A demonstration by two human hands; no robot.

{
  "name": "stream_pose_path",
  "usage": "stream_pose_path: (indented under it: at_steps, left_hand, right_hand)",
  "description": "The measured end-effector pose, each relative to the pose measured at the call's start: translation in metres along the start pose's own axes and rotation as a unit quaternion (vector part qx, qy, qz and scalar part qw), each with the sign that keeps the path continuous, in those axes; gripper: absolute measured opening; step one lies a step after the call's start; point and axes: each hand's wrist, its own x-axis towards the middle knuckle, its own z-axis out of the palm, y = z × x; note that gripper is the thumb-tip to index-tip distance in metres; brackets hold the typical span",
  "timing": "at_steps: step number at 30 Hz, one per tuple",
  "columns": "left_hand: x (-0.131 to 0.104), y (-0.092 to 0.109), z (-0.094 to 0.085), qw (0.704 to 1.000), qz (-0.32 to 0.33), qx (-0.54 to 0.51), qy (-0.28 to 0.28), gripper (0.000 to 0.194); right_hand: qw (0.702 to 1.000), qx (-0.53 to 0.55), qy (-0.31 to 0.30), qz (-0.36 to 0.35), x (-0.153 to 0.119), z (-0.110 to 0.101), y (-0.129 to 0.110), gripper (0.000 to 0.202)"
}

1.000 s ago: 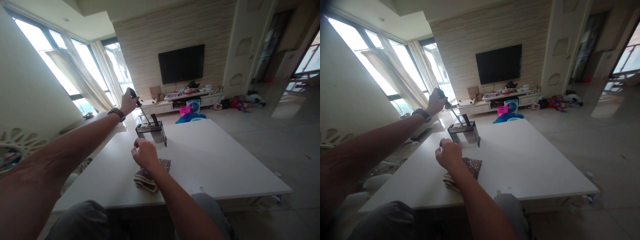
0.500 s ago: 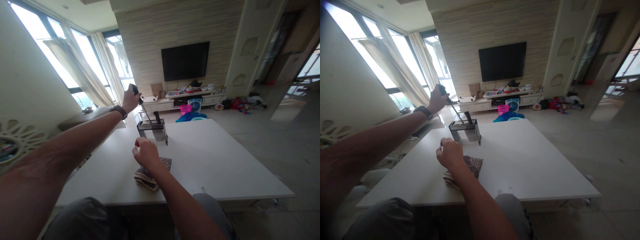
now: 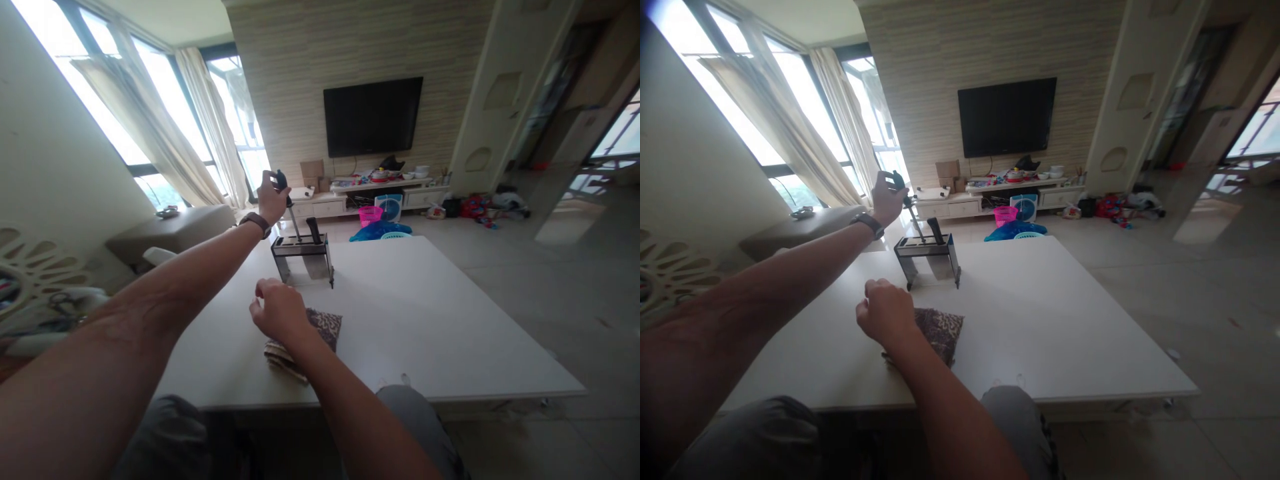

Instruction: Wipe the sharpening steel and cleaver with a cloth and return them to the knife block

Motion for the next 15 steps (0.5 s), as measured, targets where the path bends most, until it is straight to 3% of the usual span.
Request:
stream_pose_path:
  at_steps: [10, 15]
  left_hand:
    - [-0.060, -0.038, 0.030, 0.984, -0.115, 0.068, -0.116, 0.038]
    - [-0.069, -0.048, 0.035, 0.980, -0.134, 0.081, -0.126, 0.038]
  right_hand:
    - [0.999, -0.022, -0.007, -0.045, -0.008, -0.008, -0.002, 0.017]
    - [0.999, -0.022, -0.008, -0.039, -0.010, -0.012, -0.001, 0.016]
